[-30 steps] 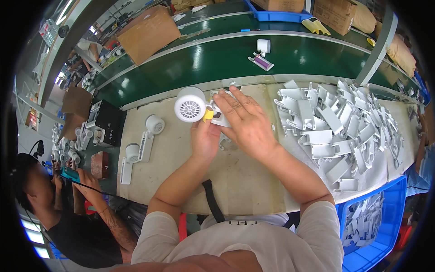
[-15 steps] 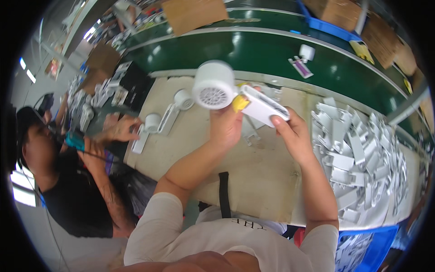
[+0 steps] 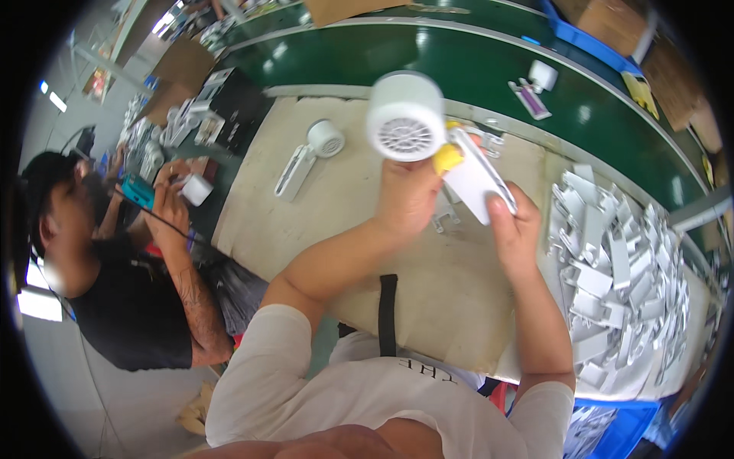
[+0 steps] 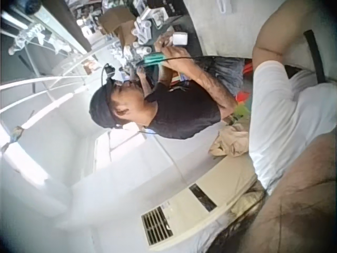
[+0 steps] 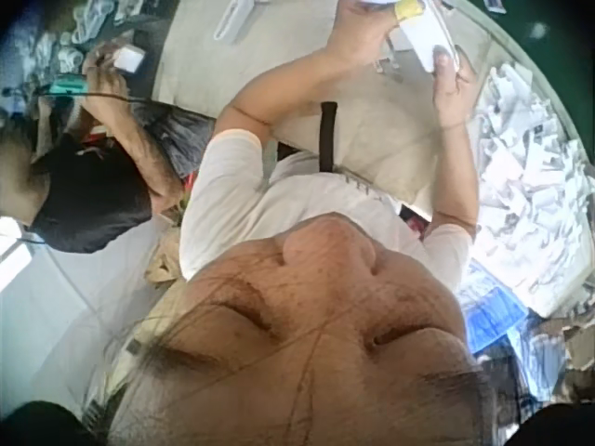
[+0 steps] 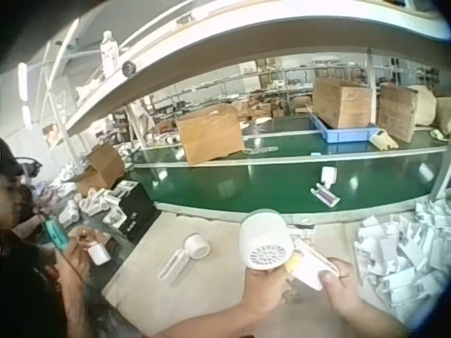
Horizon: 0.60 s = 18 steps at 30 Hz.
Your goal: The person assembles portable fans by attaching plastic housing pieces to the battery and motor units by hand, and placing the assembled fans onto the conveyor belt.
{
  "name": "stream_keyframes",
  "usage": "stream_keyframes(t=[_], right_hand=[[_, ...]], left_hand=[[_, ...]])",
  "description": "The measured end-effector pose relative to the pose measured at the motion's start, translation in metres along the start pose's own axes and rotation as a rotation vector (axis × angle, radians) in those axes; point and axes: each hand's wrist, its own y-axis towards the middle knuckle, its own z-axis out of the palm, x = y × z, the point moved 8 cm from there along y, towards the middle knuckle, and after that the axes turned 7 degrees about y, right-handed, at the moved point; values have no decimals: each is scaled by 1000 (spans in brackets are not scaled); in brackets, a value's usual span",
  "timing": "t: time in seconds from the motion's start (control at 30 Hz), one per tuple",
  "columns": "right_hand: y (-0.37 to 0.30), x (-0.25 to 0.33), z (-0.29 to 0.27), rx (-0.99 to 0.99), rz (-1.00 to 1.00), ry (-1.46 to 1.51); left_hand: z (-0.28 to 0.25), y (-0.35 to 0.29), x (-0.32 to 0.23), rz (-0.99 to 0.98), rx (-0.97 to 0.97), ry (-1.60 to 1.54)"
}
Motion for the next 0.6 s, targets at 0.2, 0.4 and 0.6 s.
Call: stream_keyframes(t=[0.2, 0.4, 0.6], right_hand=[[-5, 12, 8, 114, -246, -85], [-4, 12, 16, 254, -169, -285], [14, -6, 9, 346, -139, -542]], left_hand=[[9, -9, -18, 22, 37, 151], [-5, -2, -6, -117, 54, 181], [-73, 2, -64, 287, 175, 2093]])
